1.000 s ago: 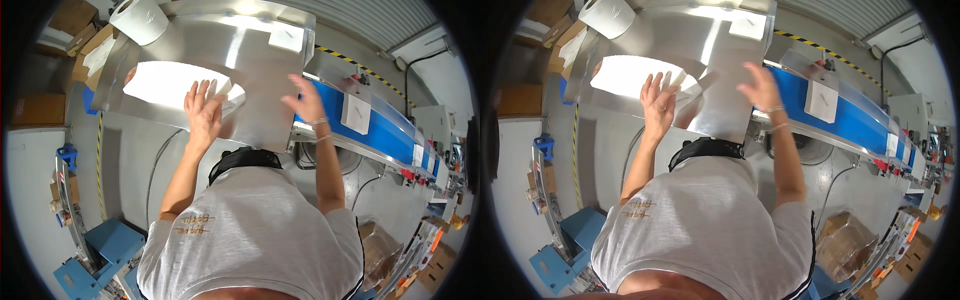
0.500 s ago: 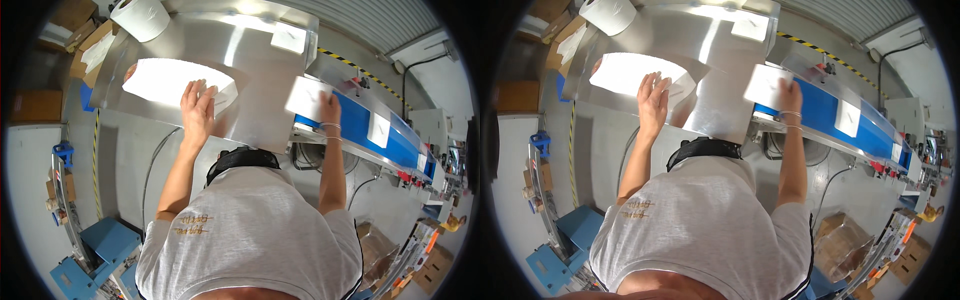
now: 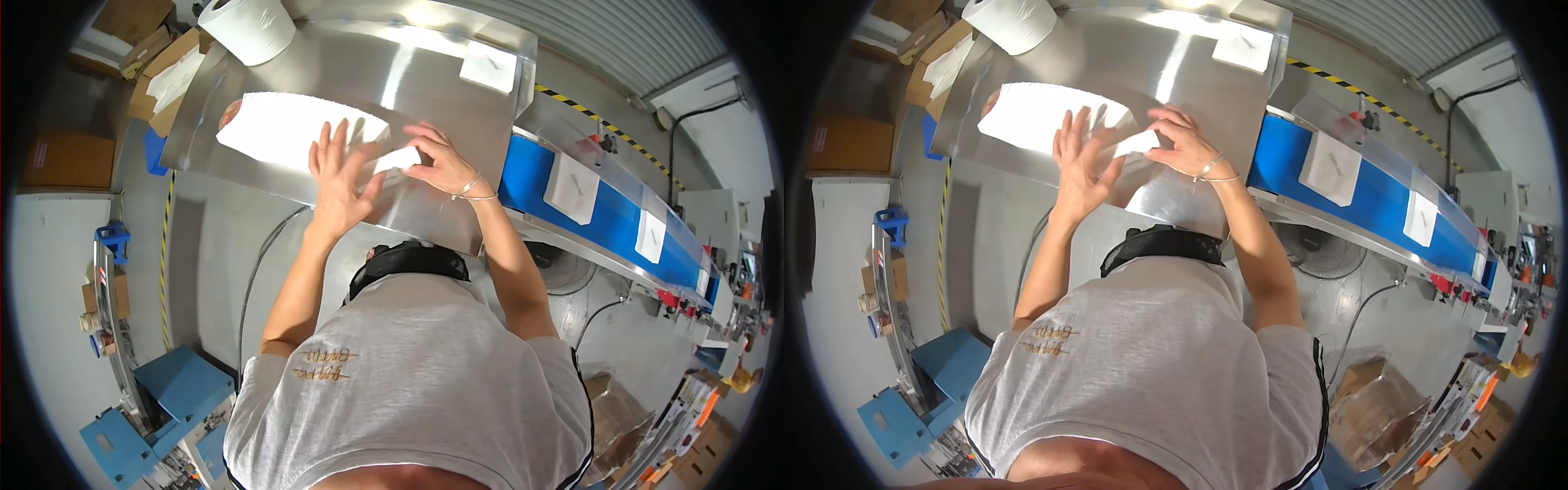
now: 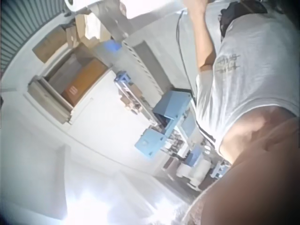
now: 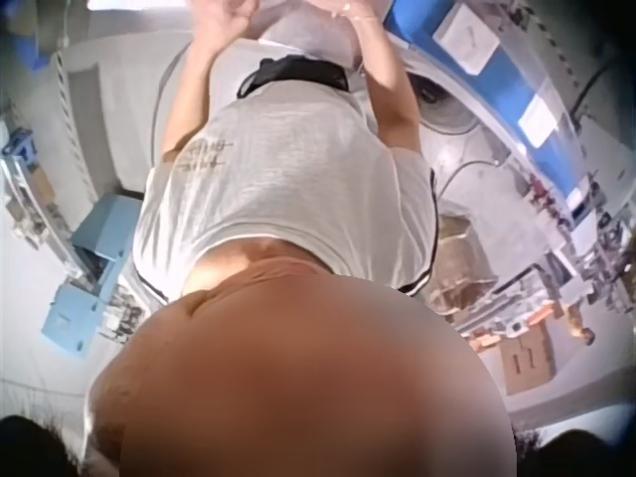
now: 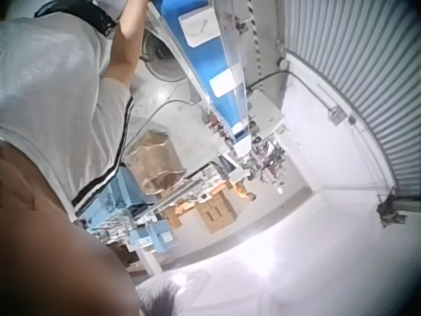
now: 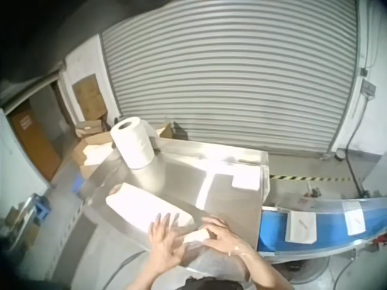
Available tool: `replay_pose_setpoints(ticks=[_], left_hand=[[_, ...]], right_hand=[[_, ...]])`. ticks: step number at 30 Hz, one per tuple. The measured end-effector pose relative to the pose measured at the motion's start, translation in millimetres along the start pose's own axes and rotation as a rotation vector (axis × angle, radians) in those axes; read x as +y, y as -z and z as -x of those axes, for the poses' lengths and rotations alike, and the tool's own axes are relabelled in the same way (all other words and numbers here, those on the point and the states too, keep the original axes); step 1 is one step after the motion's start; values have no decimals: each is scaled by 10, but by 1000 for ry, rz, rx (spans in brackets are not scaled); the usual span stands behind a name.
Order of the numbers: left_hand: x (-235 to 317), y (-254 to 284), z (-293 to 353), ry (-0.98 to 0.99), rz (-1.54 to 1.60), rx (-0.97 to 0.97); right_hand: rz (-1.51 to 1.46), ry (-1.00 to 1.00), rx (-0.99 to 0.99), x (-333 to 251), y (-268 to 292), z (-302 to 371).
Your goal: Transferring stacks of paper sheets from a machine output to a conveyor belt.
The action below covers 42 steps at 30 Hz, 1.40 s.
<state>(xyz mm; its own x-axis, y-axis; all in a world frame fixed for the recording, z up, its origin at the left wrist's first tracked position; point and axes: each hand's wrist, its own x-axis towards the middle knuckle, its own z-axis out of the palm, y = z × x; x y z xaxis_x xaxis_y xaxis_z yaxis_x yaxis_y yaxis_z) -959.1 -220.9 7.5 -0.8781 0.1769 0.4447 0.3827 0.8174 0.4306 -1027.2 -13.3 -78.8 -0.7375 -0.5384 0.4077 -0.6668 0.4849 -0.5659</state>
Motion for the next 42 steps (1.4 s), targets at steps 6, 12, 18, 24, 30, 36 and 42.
replay_pose_setpoints(ticks=[6,12,18,24,30,36,42], left_hand=[[-251,-2,42,90,-86,78],[-220,-25,97,50,-86,115],[-184,-70,112,-12,-74,92],[-48,10,-21,-20,-8,-64],[-243,-43,-7,47,-48,78],[-191,-74,-2,26,-19,87],[-178,-83,61,9,-3,78]], right_hand=[[-610,-747,357,320,355,655],[525,-1067,528,713,1023,1367],[193,-364,194,168,776,623],[-163,-61,-65,-31,6,-112],[-804,-600,257,65,316,459],[116,-1102,493,848,1112,1497],[383,-587,269,340,889,955]])
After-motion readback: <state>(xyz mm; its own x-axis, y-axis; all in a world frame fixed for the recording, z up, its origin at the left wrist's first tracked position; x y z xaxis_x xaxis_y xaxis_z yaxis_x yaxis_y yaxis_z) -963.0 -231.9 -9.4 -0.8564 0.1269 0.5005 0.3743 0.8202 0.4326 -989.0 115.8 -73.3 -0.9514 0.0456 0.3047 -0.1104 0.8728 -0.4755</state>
